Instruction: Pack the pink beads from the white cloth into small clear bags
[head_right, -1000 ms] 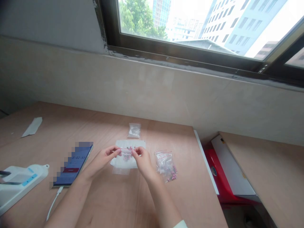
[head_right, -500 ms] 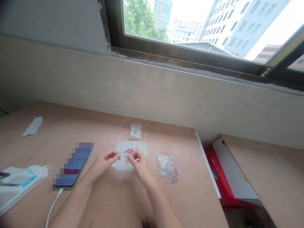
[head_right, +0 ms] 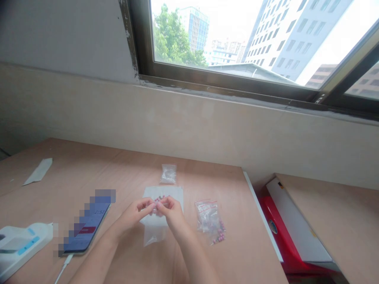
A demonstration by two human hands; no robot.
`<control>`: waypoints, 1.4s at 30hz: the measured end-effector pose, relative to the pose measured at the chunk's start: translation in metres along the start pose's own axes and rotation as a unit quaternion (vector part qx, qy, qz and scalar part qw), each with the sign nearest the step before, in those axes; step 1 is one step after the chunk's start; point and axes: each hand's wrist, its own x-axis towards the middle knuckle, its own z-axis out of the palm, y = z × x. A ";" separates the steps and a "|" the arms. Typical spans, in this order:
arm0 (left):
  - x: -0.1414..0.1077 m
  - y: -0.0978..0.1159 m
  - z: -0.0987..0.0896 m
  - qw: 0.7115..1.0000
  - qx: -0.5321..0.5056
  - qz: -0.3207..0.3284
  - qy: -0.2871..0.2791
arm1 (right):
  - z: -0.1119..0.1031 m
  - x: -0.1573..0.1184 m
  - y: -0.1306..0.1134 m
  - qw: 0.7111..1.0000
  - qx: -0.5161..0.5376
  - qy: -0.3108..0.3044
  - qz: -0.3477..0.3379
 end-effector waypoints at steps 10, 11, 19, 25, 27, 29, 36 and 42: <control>-0.012 -0.013 -0.004 0.999 -0.029 -0.011 0.040 | -0.005 -0.006 0.005 0.998 -0.048 0.043 0.017; -0.012 -0.012 -0.005 0.999 -0.029 -0.014 0.040 | -0.005 -0.005 0.004 0.998 -0.045 0.036 0.011; -0.012 -0.004 -0.008 0.999 -0.010 -0.012 0.044 | -0.003 -0.001 -0.006 0.997 -0.053 0.054 0.000; -0.007 -0.023 -0.003 0.995 -0.031 -0.017 0.092 | -0.010 -0.016 0.019 0.996 -0.038 -0.005 0.080; -0.006 -0.036 -0.004 0.993 -0.032 -0.013 0.113 | -0.014 -0.016 0.025 0.996 -0.043 0.021 0.078; -0.006 -0.050 -0.005 0.991 -0.015 -0.014 0.134 | -0.019 -0.008 0.025 0.994 -0.069 0.072 0.046; -0.013 -0.077 -0.006 0.986 0.080 -0.029 0.141 | -0.027 0.086 -0.004 0.964 -0.185 0.182 -0.056; -0.014 -0.077 -0.001 0.974 0.151 0.007 0.167 | -0.027 0.141 0.003 0.925 -0.280 0.250 -0.052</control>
